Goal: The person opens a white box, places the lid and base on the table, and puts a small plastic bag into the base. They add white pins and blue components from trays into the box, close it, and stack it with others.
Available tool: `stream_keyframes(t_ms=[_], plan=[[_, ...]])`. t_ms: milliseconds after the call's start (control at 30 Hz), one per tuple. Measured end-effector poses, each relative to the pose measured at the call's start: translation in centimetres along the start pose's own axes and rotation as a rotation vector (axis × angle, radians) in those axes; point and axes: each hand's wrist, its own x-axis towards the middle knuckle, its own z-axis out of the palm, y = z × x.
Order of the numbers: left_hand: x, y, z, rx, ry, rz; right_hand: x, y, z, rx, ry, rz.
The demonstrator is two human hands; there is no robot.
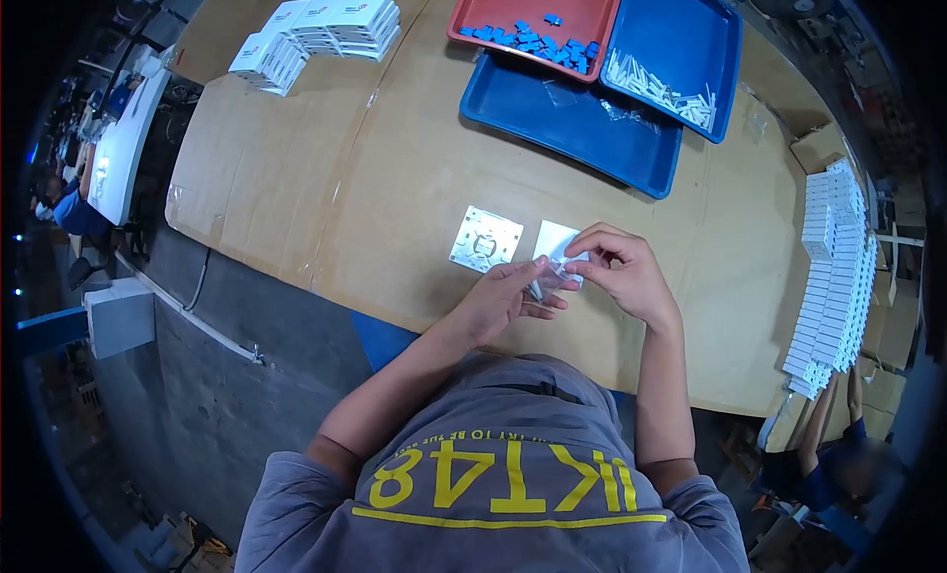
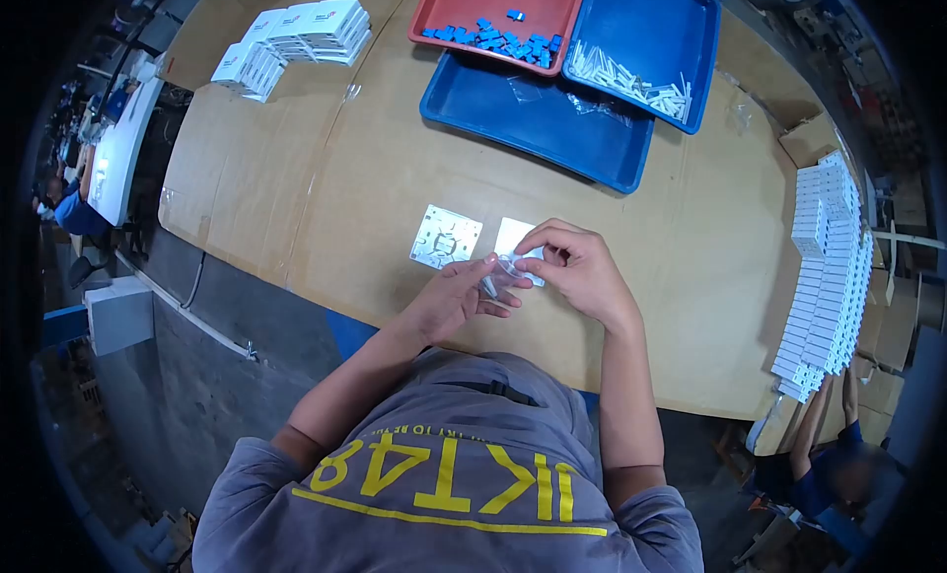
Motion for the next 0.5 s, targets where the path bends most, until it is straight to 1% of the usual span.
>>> stream_keyframes(t_ms=[100, 200, 300, 400, 500], plan=[[-0.2, -0.4, -0.5, 0.005, 0.000, -0.004, 0.5, -0.6, 0.4, -0.031, -0.123, 0.002], [-0.4, -1.0, -1.1, 0.014, 0.031, -0.017, 1.1, 0.7, 0.5, -0.025, -0.269, 0.034], [-0.5, -1.2, -1.3, 0.014, 0.043, -0.032, 1.5, 1.8, 0.6, -0.020, -0.445, 0.018], [-0.5, -1.0, -1.5, -0.035, 0.018, -0.024, 1.6, 2.6, 0.1, 0.112, -0.478, -0.004], [-0.5, -0.2, -0.6, -0.064, 0.030, -0.029, 1.2, 1.6, -1.1, 0.202, -0.299, -0.003]])
